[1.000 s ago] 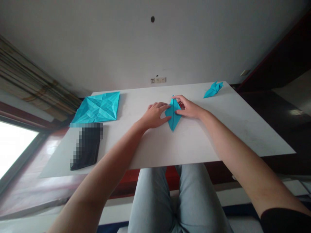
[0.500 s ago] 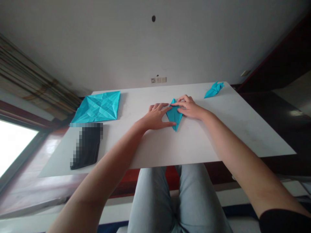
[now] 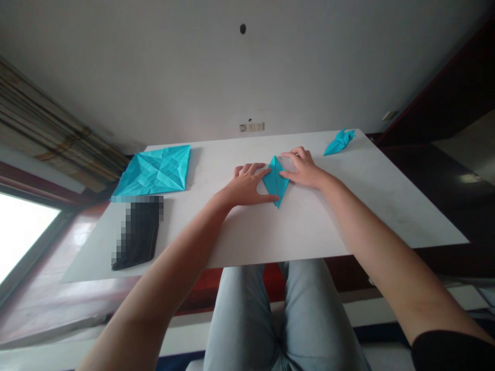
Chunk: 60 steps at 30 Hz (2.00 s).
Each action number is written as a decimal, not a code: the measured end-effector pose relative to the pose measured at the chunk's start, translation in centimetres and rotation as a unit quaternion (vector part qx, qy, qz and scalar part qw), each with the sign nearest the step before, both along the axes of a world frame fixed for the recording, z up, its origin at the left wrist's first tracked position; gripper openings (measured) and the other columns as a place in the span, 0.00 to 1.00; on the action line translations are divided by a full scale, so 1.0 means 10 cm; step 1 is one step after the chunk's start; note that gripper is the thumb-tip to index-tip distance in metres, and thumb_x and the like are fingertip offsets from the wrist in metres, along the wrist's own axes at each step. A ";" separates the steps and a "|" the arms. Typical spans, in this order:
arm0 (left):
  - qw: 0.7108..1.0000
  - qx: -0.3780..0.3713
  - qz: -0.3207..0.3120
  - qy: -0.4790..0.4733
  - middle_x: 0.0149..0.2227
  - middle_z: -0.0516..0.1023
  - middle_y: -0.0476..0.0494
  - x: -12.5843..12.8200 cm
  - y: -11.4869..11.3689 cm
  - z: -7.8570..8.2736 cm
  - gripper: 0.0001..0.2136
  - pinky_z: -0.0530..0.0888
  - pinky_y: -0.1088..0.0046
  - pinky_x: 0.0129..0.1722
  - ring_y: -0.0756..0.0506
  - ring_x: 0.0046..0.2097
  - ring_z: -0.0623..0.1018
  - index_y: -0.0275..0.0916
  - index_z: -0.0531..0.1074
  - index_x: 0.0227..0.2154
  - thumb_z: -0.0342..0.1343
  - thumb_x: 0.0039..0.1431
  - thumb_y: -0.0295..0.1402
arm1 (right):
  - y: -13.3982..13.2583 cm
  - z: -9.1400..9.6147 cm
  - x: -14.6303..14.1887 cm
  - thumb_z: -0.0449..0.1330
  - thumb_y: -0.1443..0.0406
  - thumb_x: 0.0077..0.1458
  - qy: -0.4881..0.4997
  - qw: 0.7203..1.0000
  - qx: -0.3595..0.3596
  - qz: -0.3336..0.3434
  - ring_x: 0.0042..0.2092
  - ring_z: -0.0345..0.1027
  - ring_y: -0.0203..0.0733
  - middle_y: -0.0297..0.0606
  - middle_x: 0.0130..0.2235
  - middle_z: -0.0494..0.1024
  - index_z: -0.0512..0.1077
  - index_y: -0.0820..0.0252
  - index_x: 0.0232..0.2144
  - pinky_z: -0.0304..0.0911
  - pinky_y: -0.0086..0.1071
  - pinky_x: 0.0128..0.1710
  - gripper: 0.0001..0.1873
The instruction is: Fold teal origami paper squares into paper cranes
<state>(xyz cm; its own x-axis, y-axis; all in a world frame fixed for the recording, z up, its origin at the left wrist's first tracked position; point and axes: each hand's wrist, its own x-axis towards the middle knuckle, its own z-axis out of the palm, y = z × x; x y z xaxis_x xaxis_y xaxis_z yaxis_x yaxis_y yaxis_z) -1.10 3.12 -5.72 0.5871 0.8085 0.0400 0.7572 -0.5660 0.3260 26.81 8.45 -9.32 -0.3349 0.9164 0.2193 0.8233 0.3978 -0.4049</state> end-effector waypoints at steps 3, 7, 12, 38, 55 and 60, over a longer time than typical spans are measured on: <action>1.000 0.004 0.009 0.001 0.83 0.60 0.27 -0.03 0.02 0.00 0.51 0.51 0.34 0.82 0.21 0.82 0.59 0.43 0.62 0.82 0.66 0.64 0.65 | 0.00 -0.01 0.03 0.75 0.48 0.61 0.039 0.999 0.009 0.009 0.70 0.67 0.75 0.55 0.65 0.69 0.79 0.54 0.61 0.57 0.69 0.77 0.31; 1.000 -0.010 -0.001 0.006 0.84 0.57 0.26 -0.04 0.03 -0.02 0.58 0.49 0.33 0.82 0.19 0.83 0.55 0.43 0.59 0.83 0.67 0.59 0.70 | 0.01 -0.02 0.01 0.79 0.49 0.56 0.052 0.998 0.009 0.022 0.67 0.71 0.72 0.52 0.61 0.73 0.80 0.52 0.53 0.62 0.68 0.74 0.28; 1.000 -0.019 -0.008 -0.007 0.84 0.57 0.26 -0.04 0.02 -0.01 0.62 0.48 0.34 0.82 0.18 0.83 0.55 0.43 0.58 0.84 0.69 0.53 0.72 | 0.01 -0.03 0.00 0.80 0.48 0.55 0.064 0.998 0.008 0.020 0.65 0.72 0.69 0.50 0.59 0.73 0.80 0.52 0.48 0.66 0.64 0.72 0.25; 0.988 0.015 0.027 -0.154 0.48 0.89 0.45 -0.04 0.19 -0.03 0.08 0.73 0.56 0.64 0.41 0.49 0.87 0.43 0.82 0.44 0.62 0.65 0.29 | -0.03 0.17 -0.01 0.72 0.54 0.49 0.202 0.965 -0.108 0.124 0.38 0.65 0.44 0.38 0.40 0.77 0.84 0.54 0.34 0.63 0.40 0.42 0.13; 0.957 -0.027 0.180 -0.226 0.48 0.89 0.42 0.01 0.21 -0.04 0.06 0.79 0.54 0.59 0.38 0.49 0.87 0.44 0.78 0.43 0.64 0.73 0.40 | -0.03 0.13 -0.11 0.72 0.40 0.58 0.274 0.952 -0.110 0.082 0.39 0.70 0.48 0.36 0.38 0.78 0.73 0.50 0.39 0.68 0.43 0.46 0.25; 0.906 -0.127 0.201 -0.350 0.44 0.89 0.44 0.02 0.24 -0.08 0.07 0.84 0.62 0.49 0.41 0.45 0.88 0.43 0.75 0.43 0.67 0.69 0.36 | 0.00 0.09 -0.18 0.74 0.42 0.55 0.318 0.938 -0.110 0.082 0.41 0.72 0.47 0.35 0.40 0.78 0.70 0.50 0.39 0.70 0.43 0.46 0.26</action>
